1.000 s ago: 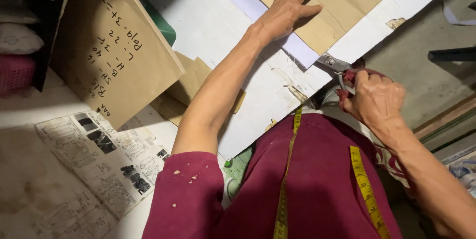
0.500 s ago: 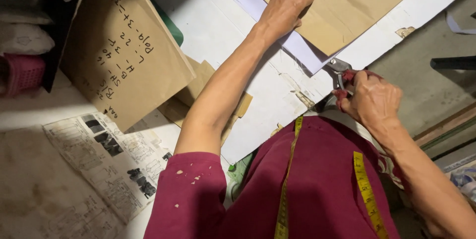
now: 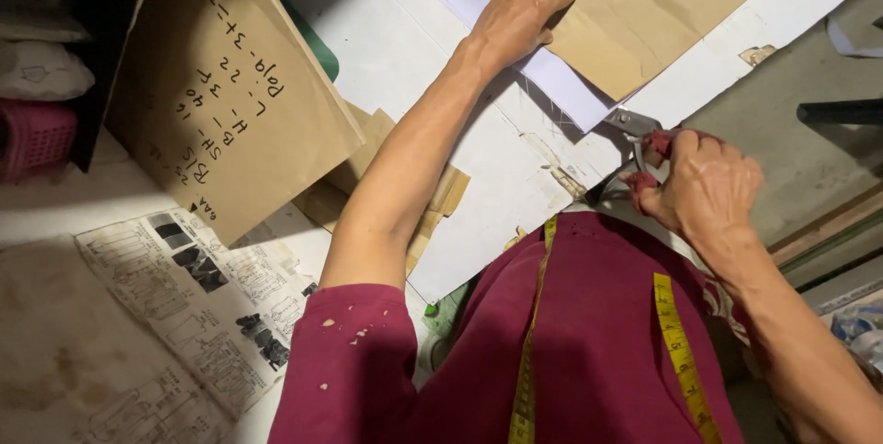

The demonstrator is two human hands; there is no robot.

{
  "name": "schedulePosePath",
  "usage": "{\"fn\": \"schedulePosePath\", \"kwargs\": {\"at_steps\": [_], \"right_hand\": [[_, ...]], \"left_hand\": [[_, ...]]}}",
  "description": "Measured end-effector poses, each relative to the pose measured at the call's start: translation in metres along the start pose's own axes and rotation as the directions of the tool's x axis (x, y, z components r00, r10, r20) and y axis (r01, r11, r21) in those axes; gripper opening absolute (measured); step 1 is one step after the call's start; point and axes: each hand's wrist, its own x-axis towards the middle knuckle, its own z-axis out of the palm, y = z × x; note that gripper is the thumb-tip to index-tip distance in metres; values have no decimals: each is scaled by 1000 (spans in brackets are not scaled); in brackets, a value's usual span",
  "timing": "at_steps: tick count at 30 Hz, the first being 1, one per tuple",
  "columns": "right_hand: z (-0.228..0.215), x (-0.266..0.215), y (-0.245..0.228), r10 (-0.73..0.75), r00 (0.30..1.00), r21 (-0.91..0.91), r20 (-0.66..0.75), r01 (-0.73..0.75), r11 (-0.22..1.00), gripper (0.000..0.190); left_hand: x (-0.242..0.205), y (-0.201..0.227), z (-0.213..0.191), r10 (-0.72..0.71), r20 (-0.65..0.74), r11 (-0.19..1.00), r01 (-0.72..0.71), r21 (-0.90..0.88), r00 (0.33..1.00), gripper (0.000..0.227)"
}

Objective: The person uses red-handled shears to cut a piece of light purple fabric on a white table, following a pattern. They then use a pencil to mark lines on the fabric and continue cutting along the marked lines.

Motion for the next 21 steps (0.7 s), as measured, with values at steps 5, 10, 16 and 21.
{"fn": "schedulePosePath", "kwargs": {"at_steps": [5,10,16,21], "right_hand": [[-23,3,-2,43,992,42,117,-48,998,62],[-5,-4,4,60,994,15,91,-61,998,83],[-2,4,-2,33,999,-27,-12,-33,999,72],[-33,8,3,15,949,199,314,-82,977,89]], "left_hand": [[-2,0,2,17,2,1000,-17,7,1000,46],[-4,-2,6,28,-19,1000,-28,-10,999,49],[-5,0,-5,51,4,999,-51,-11,999,49],[-8,12,-19,-90,619,995,100,19,780,131]]}}
